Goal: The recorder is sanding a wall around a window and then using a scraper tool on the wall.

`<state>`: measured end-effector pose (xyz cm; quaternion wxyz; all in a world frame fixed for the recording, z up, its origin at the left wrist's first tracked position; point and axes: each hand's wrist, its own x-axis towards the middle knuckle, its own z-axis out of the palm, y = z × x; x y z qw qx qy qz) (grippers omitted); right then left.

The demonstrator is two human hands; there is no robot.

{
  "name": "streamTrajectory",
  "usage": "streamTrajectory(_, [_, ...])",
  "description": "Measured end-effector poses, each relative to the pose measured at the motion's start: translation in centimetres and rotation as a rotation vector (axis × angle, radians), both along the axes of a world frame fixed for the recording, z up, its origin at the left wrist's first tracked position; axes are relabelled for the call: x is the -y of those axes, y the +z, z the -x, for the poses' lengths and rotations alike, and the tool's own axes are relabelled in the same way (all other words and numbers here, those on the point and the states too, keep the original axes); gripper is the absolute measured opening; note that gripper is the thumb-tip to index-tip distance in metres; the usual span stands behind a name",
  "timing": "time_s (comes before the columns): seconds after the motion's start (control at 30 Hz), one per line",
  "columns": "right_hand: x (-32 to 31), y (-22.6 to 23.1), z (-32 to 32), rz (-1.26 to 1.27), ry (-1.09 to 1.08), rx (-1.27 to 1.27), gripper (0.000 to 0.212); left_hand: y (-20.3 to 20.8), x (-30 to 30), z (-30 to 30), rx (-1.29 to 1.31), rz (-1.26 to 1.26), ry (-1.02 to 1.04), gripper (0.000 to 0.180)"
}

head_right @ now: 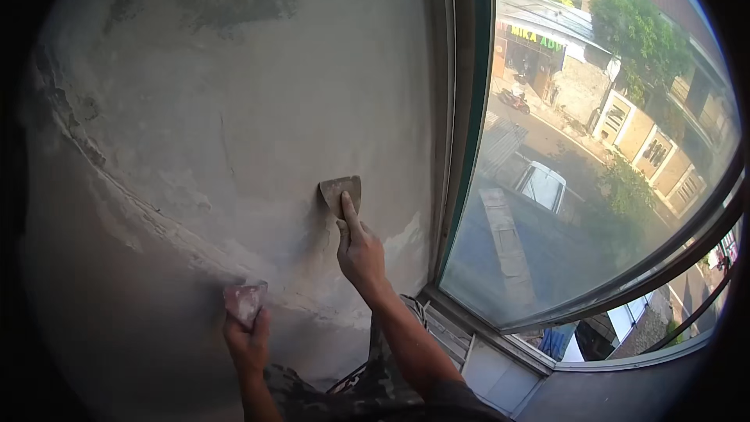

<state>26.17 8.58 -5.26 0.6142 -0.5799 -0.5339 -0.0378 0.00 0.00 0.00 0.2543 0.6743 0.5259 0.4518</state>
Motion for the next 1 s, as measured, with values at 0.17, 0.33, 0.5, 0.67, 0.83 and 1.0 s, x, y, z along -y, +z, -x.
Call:
streamTrajectory(0.17, [-9.0,13.4,-11.8,0.089,-0.16,-0.358,0.044,0.6,-4.3,0.8,0.032,-0.054,-0.077,0.038])
streamTrajectory(0.33, [-5.6,10.2,-10.1,0.122,-0.013,-0.263,0.043,0.7,-2.3,-2.8,0.279,-0.034,-0.092,0.045])
streamTrajectory(0.5, [-4.4,8.9,-6.1,-0.048,-0.044,-0.019,0.046,2.5,-1.7,-2.3,0.279,-0.04,-0.114,0.055])
streamTrajectory(0.67, [-8.5,18.9,-16.3,0.174,-0.16,-0.294,0.046,0.0,-2.8,-1.7,0.172,-0.192,-0.107,0.056])
streamTrajectory(0.83, [-5.9,10.0,-11.6,0.039,-0.035,0.0,0.043,-0.6,-2.7,-0.9,0.192,-0.199,-0.077,0.041])
streamTrajectory(1.0, [-6.8,14.3,-12.8,0.064,-0.099,-0.046,0.043,-0.5,-4.2,-1.1,0.012,-0.375,-0.123,0.03])
